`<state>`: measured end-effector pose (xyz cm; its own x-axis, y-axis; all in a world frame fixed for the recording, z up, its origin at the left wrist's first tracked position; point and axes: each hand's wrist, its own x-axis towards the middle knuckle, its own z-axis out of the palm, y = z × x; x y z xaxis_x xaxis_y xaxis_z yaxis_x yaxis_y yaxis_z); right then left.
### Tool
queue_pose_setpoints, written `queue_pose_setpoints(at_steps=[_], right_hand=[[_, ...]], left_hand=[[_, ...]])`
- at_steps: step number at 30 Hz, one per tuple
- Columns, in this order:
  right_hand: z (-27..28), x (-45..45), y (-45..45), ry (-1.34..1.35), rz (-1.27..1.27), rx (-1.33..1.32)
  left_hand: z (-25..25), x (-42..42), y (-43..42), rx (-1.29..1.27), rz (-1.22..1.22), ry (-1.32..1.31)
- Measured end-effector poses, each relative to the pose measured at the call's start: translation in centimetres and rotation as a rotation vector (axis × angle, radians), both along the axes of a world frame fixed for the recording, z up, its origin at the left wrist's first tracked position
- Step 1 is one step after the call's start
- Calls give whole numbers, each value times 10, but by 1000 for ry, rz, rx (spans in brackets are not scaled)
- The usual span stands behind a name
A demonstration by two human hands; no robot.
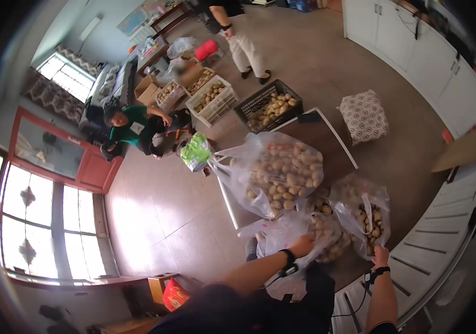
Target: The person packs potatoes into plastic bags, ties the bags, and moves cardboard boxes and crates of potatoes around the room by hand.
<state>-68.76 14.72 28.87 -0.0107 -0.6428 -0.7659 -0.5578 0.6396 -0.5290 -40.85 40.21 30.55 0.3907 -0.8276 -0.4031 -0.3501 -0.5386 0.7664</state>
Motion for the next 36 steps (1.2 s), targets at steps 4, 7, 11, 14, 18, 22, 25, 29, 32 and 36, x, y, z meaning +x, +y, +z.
queue_pose_setpoints(at_steps=[4,7,11,14,18,22,25,29,32,36], right_hand=[[26,30,13,175,33,-100],[63,74,54,233,216,-265],[48,123,135,134,596,-539],[40,182,217,-138,611,-218],[139,311,361,-190,980,-89],[122,383,413,-359,1406,-89],[119,438,439,-307,1559,-76],[105,506,449,-61,1523,-16],[93,549,452,167,1518,16],[79,623,481,270,1737,65]], left_hand=[[-16,52,173,189,352,139],[-14,103,296,331,-232,-380],[-76,145,464,492,228,-91],[-91,165,566,312,831,325],[-80,157,662,122,972,440],[-74,116,697,105,1236,421],[-72,61,712,61,1163,355],[-67,25,729,-41,1133,479],[-51,14,746,26,1055,445],[-54,80,769,-106,1317,637]])
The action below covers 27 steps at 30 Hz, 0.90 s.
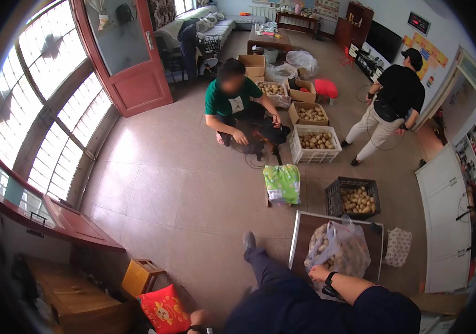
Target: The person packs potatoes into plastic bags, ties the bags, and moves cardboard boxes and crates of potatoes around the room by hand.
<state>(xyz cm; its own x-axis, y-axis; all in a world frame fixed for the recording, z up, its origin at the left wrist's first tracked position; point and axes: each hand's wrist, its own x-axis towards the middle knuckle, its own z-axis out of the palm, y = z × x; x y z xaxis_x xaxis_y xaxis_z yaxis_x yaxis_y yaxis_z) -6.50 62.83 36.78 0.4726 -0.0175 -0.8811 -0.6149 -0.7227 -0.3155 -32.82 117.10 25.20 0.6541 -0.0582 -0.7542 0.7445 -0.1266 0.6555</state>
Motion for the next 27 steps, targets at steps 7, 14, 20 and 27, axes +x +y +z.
queue_pose_setpoints(at_steps=[7,14,20,27], right_hand=[[-25,177,112,-64,86,200],[9,389,204,-86,127,233],[-2,496,264,-61,39,178],[-12,574,346,47,-10,16]], left_hand=[[32,156,52,-492,715,157],[46,265,106,-348,893,157],[113,338,131,-102,961,478],[48,491,301,-291,810,498]])
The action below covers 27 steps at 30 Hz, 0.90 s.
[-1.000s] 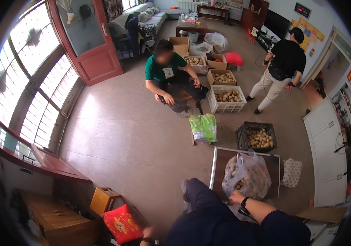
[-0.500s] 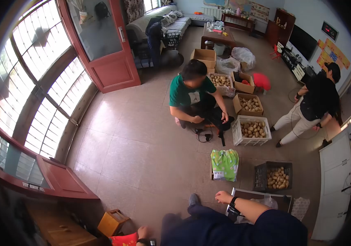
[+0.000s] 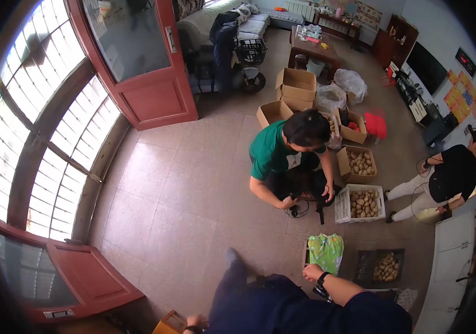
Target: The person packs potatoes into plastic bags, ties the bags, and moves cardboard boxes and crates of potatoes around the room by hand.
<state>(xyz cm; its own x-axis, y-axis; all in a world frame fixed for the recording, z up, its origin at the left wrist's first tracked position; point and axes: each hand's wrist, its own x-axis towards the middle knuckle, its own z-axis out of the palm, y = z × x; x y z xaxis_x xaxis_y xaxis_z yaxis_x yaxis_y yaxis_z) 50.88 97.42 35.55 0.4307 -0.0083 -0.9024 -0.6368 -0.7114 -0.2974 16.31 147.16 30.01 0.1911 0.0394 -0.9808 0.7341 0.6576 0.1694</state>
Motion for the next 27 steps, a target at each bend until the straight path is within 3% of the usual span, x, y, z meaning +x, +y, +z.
queue_pose_setpoints(at_steps=[2,3,7,10,14,16,18,19,20,23,27], right_hand=[[7,33,36,-34,15,66],[13,47,55,-24,-106,112],[59,127,135,-65,-228,292],[58,183,182,-107,-236,326],[28,275,242,-209,-16,299],[-10,324,277,-352,-159,398],[-25,397,293,-363,233,343],[1,430,312,-331,95,324],[0,460,322,-345,115,285],[53,547,352,-252,-163,418],[83,631,374,-122,-509,533]], left_hand=[[-8,75,73,32,-57,-69],[10,129,96,318,-107,-141],[83,356,184,683,-270,-276],[125,503,211,700,-332,-377],[147,658,223,612,-365,-546],[140,712,235,592,-423,-566],[133,758,250,525,-413,-493],[124,774,262,502,-385,-482],[112,790,276,515,-378,-420],[92,823,322,488,-326,-255],[100,877,372,463,-388,-137]])
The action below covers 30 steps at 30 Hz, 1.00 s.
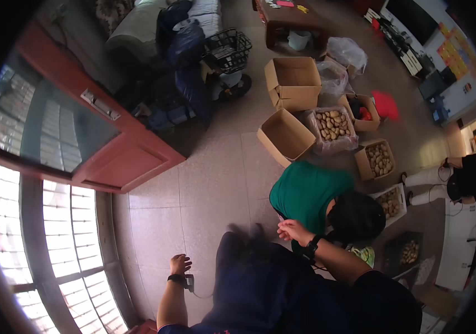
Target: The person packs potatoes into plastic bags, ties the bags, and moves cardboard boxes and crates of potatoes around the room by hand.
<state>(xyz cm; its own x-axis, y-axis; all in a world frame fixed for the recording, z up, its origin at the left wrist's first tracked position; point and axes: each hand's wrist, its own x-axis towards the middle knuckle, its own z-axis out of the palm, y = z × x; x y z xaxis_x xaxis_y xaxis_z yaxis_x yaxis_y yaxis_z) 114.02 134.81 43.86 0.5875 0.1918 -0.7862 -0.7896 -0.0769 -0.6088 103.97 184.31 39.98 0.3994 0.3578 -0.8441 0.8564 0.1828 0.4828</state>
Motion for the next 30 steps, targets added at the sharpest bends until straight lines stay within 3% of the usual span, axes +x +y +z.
queue_pose_setpoints(at_steps=[5,6,11,12,13,14,15,18,20,21,22,25,27,30], right_hand=[[-37,68,-2,168,-198,142],[-20,88,2,173,-244,100],[-61,180,-6,290,-591,120],[-83,191,-17,285,-710,293],[-97,203,-22,269,-833,474],[-68,239,-11,331,-862,230],[-68,266,-10,353,-892,234],[-92,319,-11,400,-924,77],[-126,353,-14,403,-963,120],[-152,367,-17,417,-974,120],[-181,376,-17,411,-1006,162],[-263,409,-22,438,-1098,192],[-328,429,-25,506,-1218,185],[-445,437,-26,553,-1362,205]], left_hand=[[-19,113,30,-61,-11,168],[-36,146,36,-117,-58,188],[-100,365,21,-209,-360,185],[-117,406,11,-186,-501,115],[-91,441,-18,37,-867,-57],[-91,472,-36,166,-1128,-239],[-95,494,-48,287,-1384,-435],[-106,515,-85,195,-1648,-133],[-107,516,-105,118,-1794,158],[-138,501,-96,104,-1900,121],[-115,505,-114,191,-1931,286],[-114,529,-138,358,-1927,442],[-125,541,-143,424,-1858,389],[-103,601,-191,322,-1749,430]])
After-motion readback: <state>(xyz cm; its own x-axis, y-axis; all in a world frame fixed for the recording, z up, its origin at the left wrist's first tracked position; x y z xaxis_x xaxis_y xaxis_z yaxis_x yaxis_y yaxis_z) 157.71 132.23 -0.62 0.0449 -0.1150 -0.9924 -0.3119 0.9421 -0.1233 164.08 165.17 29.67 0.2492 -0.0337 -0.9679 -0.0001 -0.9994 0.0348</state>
